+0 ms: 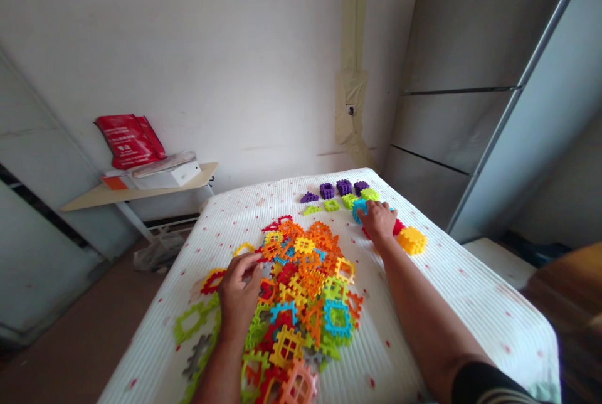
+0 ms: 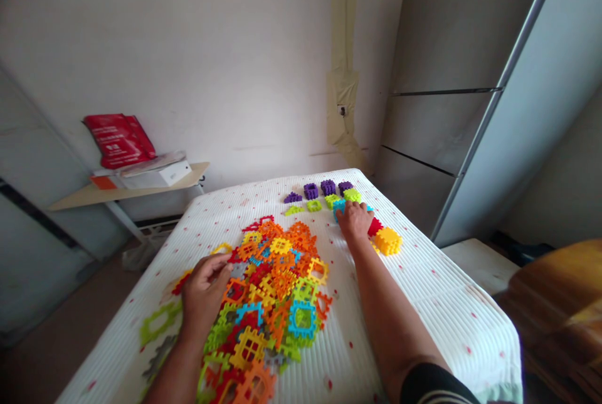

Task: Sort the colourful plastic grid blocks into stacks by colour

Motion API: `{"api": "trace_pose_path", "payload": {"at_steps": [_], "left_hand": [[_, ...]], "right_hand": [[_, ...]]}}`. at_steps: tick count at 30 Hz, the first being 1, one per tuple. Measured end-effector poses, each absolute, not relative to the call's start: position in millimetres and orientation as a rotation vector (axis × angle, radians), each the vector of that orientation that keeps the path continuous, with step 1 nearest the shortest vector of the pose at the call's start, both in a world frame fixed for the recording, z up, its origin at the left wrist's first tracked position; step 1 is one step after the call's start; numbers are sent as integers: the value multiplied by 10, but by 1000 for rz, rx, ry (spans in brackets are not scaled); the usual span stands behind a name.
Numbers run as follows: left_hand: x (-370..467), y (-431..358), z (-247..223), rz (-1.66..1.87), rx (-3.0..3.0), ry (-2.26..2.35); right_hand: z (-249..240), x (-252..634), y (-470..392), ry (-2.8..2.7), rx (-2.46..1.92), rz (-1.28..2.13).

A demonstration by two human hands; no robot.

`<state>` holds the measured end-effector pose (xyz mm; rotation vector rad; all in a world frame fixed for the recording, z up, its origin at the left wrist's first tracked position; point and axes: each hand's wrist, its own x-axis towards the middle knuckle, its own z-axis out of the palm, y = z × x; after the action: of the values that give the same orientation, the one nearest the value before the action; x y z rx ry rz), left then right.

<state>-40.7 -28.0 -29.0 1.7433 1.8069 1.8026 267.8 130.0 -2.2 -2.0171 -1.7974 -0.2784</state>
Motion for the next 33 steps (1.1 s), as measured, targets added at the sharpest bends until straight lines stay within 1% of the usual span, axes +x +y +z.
{"api": "trace_pose_path", "payload": {"at_steps": [18, 22, 27, 30, 33], "left_hand": [[-412, -272, -311, 1774, 1773, 1816], [-396, -284, -277, 1700, 1836, 1850], [-360, -244, -285, 1401, 2083, 1897], [-288, -216, -288, 1060, 2266, 1966], [-186, -215, -255, 698, 2300, 2118]], "right_hand": [[-45, 2668, 1288, -1815, -2034, -254], [-56, 2671, 1295, -1808, -2030, -259], [-3, 2572, 1256, -1865, -1801, -362], [0, 2451, 1224, -1960, -1609, -401], [-34, 2327, 1195, -2051, -1454, -412]]}}
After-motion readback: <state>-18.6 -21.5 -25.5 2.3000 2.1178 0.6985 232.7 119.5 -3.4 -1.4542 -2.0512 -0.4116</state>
